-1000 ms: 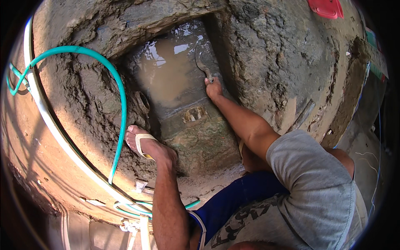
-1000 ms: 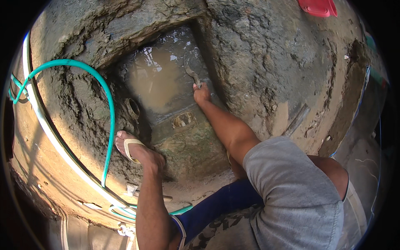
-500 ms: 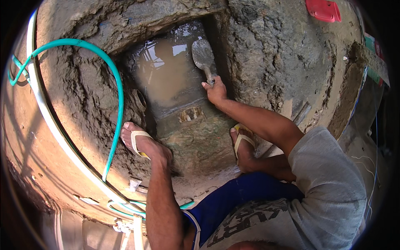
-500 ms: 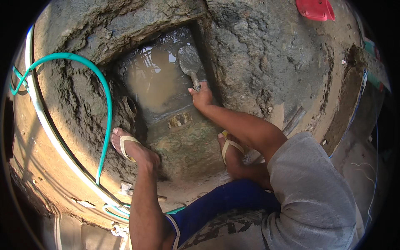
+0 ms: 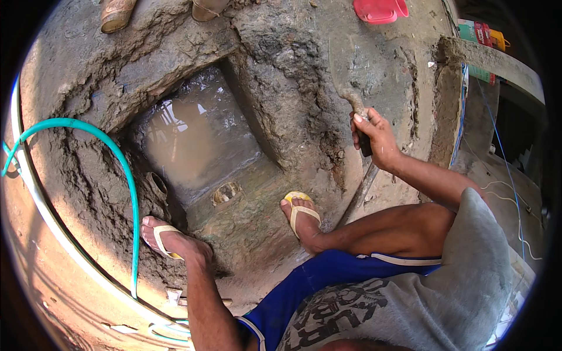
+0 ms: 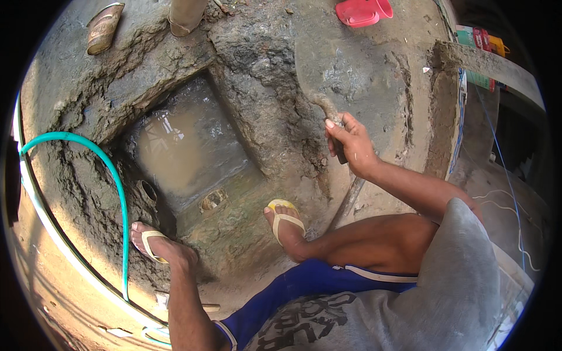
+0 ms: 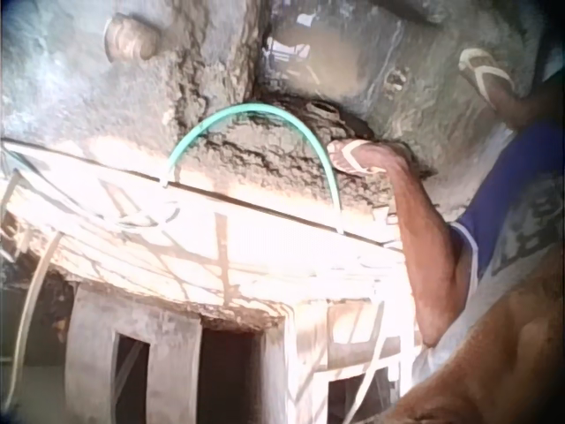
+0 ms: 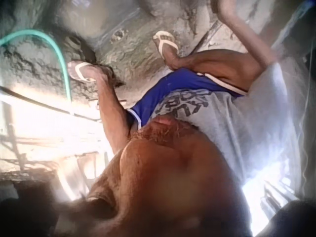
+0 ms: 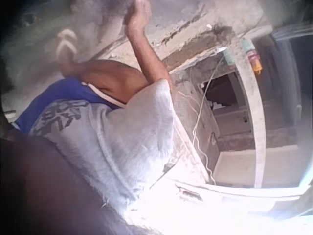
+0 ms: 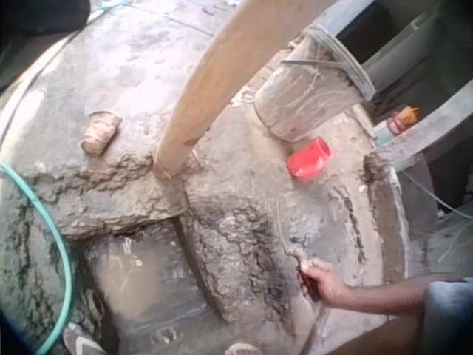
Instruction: The person uses a trowel to apply and smooth mortar onto the interior wall of a water-filled pit.
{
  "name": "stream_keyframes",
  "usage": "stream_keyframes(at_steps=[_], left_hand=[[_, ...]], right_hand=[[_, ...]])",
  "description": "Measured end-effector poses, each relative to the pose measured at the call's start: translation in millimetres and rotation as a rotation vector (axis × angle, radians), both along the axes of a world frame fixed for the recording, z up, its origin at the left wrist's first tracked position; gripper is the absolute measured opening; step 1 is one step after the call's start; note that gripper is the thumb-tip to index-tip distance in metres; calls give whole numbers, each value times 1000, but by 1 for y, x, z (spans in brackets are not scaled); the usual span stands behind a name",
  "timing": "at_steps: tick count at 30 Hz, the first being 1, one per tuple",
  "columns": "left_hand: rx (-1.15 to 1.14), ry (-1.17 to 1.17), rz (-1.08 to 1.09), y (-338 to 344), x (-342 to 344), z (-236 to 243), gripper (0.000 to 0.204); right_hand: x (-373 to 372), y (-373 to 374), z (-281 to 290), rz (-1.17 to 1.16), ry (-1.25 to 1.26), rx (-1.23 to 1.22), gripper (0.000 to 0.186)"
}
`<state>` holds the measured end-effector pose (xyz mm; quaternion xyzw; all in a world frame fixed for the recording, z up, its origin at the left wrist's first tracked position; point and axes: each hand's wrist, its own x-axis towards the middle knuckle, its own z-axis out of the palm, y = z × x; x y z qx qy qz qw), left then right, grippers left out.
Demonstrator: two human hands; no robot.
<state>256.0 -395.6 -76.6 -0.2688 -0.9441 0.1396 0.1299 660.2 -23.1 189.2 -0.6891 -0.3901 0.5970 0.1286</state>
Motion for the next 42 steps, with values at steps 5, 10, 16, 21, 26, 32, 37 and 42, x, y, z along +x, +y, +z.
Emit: stream_keyframes(at_steps=[5, 10, 16, 21, 26, 32, 37, 42], left_hand=[[-50, -176, 185, 34, 15, 29, 43], [19, -215, 220, 35, 14, 35, 47], [-9, -188, 175, 19, 2, 25, 43], [22, -280, 271, 52, 23, 64, 37], [-67, -333, 302, 62, 24, 66, 41], [-156, -409, 361, 60, 19, 67, 44], [-97, -358, 292, 59, 19, 65, 43], [-104, -283, 177, 60, 21, 67, 41]], right_hand=[[52, 19, 6, -436, -60, -10, 36], [50, 26, 2, -500, -159, 25, 38], [21, -12, -30, 275, -69, 165, 15], [-93, -61, -115, 818, -158, -166, 44], [-196, -94, -258, 880, -304, 68, 52], [-249, -96, -341, 851, -327, 36, 56], [-234, -83, -359, 823, -314, 123, 57], [-211, -74, -364, 716, -348, 61, 59]])
